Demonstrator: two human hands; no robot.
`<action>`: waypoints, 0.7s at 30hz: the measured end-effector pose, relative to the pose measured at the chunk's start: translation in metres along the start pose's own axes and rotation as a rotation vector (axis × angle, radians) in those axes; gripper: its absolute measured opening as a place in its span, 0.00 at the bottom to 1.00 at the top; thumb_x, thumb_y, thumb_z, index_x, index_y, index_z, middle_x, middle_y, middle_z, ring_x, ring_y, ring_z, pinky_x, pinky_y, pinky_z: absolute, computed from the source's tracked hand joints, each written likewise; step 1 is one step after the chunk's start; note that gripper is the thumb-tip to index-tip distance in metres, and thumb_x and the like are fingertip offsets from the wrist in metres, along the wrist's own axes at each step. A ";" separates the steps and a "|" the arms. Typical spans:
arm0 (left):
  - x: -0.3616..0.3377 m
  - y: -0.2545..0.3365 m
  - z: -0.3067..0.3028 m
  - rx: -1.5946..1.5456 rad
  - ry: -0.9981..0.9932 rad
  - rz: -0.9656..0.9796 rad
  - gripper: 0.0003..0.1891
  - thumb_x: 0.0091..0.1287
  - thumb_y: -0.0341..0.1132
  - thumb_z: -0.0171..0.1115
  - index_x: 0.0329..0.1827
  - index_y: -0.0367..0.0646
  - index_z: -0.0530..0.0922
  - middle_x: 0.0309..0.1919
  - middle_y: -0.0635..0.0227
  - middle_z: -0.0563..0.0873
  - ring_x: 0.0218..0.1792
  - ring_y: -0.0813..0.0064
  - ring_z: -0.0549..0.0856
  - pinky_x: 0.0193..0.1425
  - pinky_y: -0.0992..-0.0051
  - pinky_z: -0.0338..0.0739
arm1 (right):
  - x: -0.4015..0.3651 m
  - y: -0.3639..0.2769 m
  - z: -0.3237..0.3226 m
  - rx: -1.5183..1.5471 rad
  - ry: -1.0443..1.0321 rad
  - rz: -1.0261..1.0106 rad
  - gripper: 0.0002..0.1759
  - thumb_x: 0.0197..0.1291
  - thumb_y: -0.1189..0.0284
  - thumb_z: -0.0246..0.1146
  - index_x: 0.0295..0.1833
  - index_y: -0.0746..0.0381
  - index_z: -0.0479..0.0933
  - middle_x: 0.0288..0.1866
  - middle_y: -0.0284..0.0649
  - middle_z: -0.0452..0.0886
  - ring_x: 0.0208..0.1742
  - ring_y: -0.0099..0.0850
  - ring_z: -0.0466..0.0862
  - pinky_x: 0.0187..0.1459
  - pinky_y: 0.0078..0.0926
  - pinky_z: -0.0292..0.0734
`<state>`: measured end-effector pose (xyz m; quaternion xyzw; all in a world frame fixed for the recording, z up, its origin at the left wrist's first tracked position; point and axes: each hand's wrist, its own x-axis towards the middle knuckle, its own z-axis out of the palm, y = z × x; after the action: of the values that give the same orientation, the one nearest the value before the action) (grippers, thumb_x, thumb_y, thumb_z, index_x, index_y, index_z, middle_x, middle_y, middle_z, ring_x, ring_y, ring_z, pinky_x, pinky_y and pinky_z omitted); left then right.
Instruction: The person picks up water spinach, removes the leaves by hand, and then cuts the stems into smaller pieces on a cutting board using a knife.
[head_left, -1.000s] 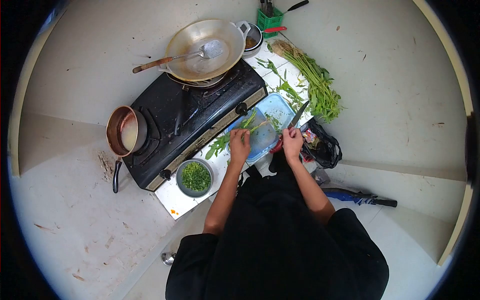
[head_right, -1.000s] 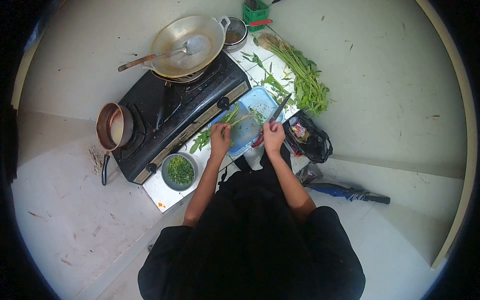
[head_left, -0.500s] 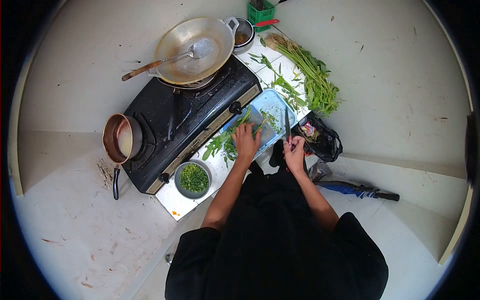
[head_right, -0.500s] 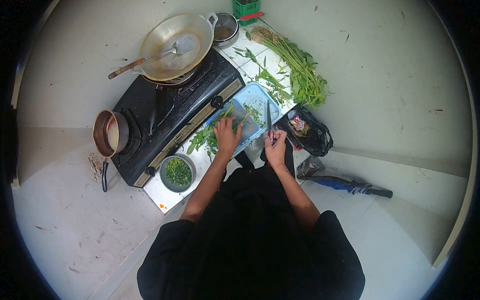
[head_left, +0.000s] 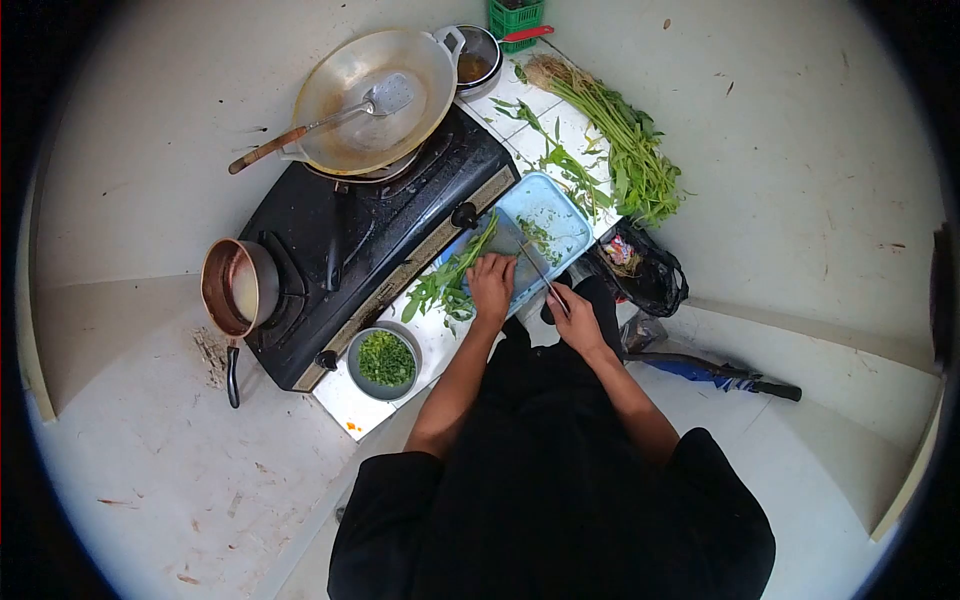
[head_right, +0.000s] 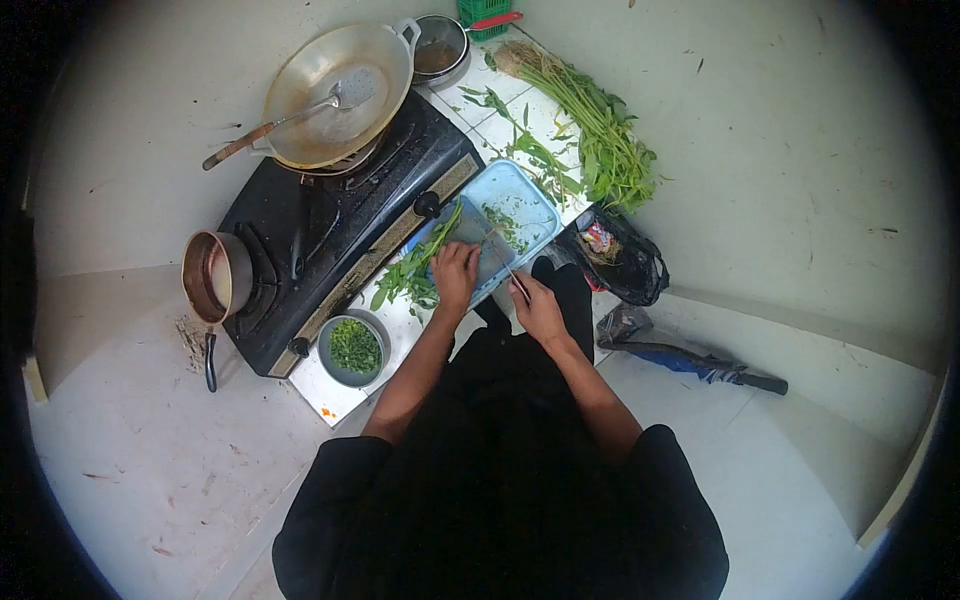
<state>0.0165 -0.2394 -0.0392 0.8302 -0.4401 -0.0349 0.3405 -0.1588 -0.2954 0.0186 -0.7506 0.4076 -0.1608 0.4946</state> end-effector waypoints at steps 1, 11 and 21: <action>0.000 0.000 0.000 -0.009 0.012 0.017 0.04 0.63 0.36 0.66 0.39 0.50 0.85 0.37 0.72 0.82 0.43 0.67 0.80 0.46 0.66 0.65 | 0.000 0.001 0.000 -0.008 -0.003 -0.036 0.15 0.69 0.71 0.59 0.57 0.67 0.76 0.46 0.52 0.84 0.48 0.45 0.85 0.49 0.34 0.78; 0.000 -0.006 0.004 -0.056 0.033 0.029 0.04 0.61 0.34 0.68 0.38 0.50 0.85 0.36 0.72 0.82 0.42 0.68 0.80 0.45 0.67 0.66 | -0.001 0.003 0.002 -0.123 -0.051 -0.011 0.15 0.67 0.73 0.58 0.56 0.67 0.77 0.48 0.54 0.83 0.51 0.53 0.82 0.51 0.39 0.77; 0.002 -0.013 0.006 -0.053 0.013 0.090 0.04 0.60 0.32 0.68 0.38 0.48 0.86 0.37 0.72 0.83 0.41 0.67 0.80 0.45 0.66 0.66 | 0.000 0.003 0.017 -0.250 0.028 0.011 0.12 0.66 0.69 0.57 0.53 0.59 0.78 0.43 0.50 0.83 0.43 0.55 0.83 0.44 0.48 0.79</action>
<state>0.0248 -0.2393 -0.0513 0.8004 -0.4737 -0.0259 0.3665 -0.1489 -0.2854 0.0078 -0.8018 0.4353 -0.1166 0.3924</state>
